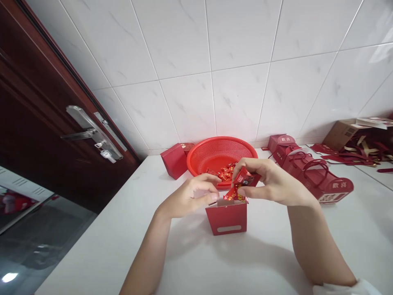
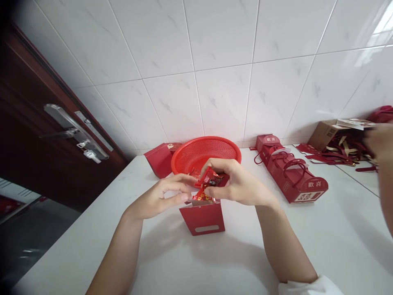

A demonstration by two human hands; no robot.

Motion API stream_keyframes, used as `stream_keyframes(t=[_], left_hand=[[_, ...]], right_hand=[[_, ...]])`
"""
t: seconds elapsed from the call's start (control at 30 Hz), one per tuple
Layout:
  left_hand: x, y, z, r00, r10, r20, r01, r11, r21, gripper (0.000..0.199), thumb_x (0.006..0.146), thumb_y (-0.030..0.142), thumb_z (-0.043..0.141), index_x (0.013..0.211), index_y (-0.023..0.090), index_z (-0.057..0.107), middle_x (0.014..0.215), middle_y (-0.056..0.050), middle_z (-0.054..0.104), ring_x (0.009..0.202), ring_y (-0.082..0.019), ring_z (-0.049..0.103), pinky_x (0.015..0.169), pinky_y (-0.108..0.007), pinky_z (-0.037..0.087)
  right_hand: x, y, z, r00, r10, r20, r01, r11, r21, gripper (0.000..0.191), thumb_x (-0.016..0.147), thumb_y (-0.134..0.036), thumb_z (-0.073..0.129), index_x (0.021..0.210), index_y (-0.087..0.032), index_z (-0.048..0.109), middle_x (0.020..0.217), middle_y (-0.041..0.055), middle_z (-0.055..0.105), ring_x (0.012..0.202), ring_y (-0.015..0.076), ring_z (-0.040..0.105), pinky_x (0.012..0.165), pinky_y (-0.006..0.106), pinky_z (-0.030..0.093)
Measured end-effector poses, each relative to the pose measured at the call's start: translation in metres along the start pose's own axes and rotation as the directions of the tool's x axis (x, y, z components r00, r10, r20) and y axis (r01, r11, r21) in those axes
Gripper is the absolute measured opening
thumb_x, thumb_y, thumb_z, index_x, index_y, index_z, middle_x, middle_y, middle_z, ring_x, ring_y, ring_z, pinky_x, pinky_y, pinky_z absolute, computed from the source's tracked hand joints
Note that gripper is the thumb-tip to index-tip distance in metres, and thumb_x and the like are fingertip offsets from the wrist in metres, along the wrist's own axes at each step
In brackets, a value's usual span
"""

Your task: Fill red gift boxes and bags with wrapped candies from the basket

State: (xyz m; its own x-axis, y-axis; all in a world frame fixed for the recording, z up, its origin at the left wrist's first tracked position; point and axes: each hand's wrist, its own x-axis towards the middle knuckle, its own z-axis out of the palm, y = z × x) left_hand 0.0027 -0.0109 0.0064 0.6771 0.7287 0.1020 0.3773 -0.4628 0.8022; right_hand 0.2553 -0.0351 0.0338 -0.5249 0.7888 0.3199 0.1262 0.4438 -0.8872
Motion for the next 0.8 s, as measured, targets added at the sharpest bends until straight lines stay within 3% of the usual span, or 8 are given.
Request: stream_keyframes(t=[0.07, 0.17, 0.4, 0.57, 0.7, 0.8], left_hand=[[0.0, -0.001, 0.003, 0.998, -0.002, 0.06, 0.001, 1.0, 0.004, 0.021, 0.095, 0.033, 0.061, 0.103, 0.024, 0.077, 0.123, -0.007, 0.067, 0.113, -0.023, 0.063, 0.096, -0.034, 0.051], [0.004, -0.003, 0.008, 0.997, -0.035, 0.066, 0.038, 0.998, -0.042, 0.024, 0.093, 0.026, 0.061, 0.113, 0.024, 0.075, 0.114, -0.006, 0.072, 0.106, -0.022, 0.067, 0.089, -0.032, 0.056], [0.007, -0.009, 0.009, 0.996, -0.009, 0.089, 0.02, 0.992, -0.125, 0.041, 0.084, 0.019, 0.071, 0.124, 0.027, 0.071, 0.123, -0.004, 0.072, 0.116, -0.024, 0.066, 0.103, -0.037, 0.05], [0.004, -0.003, 0.011, 0.986, -0.128, 0.109, 0.137, 0.988, -0.078, 0.043, 0.079, 0.025, 0.077, 0.121, 0.025, 0.071, 0.126, -0.004, 0.07, 0.116, -0.025, 0.065, 0.097, -0.035, 0.052], [0.004, -0.002, 0.013, 0.981, -0.158, 0.117, 0.164, 0.985, -0.05, 0.041, 0.078, 0.029, 0.078, 0.118, 0.024, 0.071, 0.124, -0.004, 0.07, 0.114, -0.025, 0.064, 0.093, -0.033, 0.052], [0.006, -0.007, 0.012, 0.979, -0.18, 0.094, 0.187, 0.98, -0.067, 0.047, 0.073, 0.033, 0.082, 0.118, 0.025, 0.071, 0.126, -0.004, 0.069, 0.117, -0.028, 0.063, 0.094, -0.035, 0.052]], right_hand=[[0.001, 0.001, 0.004, 0.999, 0.029, 0.022, -0.027, 0.997, -0.071, 0.013, 0.079, -0.008, 0.066, 0.086, -0.018, 0.063, 0.077, -0.0019, 0.064, 0.068, 0.0122, 0.057, 0.06, 0.025, 0.047], [0.004, 0.006, 0.01, 0.997, 0.067, 0.048, -0.06, 0.988, -0.14, 0.014, 0.079, -0.008, 0.064, 0.087, -0.019, 0.062, 0.076, -0.0022, 0.064, 0.067, 0.012, 0.056, 0.059, 0.024, 0.045], [0.013, 0.011, 0.015, 0.998, 0.059, -0.002, -0.058, 0.972, -0.229, 0.012, 0.08, -0.009, 0.062, 0.085, -0.019, 0.06, 0.077, -0.0026, 0.062, 0.066, 0.011, 0.054, 0.058, 0.023, 0.045], [0.0, 0.002, 0.0, 0.998, 0.055, 0.032, -0.047, 0.976, -0.21, 0.011, 0.082, -0.013, 0.066, 0.091, -0.019, 0.065, 0.078, -0.0003, 0.066, 0.067, 0.0131, 0.06, 0.06, 0.025, 0.049], [-0.016, -0.005, -0.017, 0.998, 0.026, -0.057, -0.032, 0.995, -0.097, 0.01, 0.084, -0.023, 0.071, 0.093, -0.02, 0.068, 0.08, 0.0018, 0.069, 0.065, 0.0149, 0.063, 0.062, 0.029, 0.053], [-0.018, -0.006, -0.019, 0.995, 0.017, -0.102, -0.027, 0.995, -0.091, 0.011, 0.083, -0.026, 0.074, 0.092, -0.021, 0.068, 0.084, 0.0033, 0.07, 0.066, 0.0157, 0.064, 0.062, 0.03, 0.054]])
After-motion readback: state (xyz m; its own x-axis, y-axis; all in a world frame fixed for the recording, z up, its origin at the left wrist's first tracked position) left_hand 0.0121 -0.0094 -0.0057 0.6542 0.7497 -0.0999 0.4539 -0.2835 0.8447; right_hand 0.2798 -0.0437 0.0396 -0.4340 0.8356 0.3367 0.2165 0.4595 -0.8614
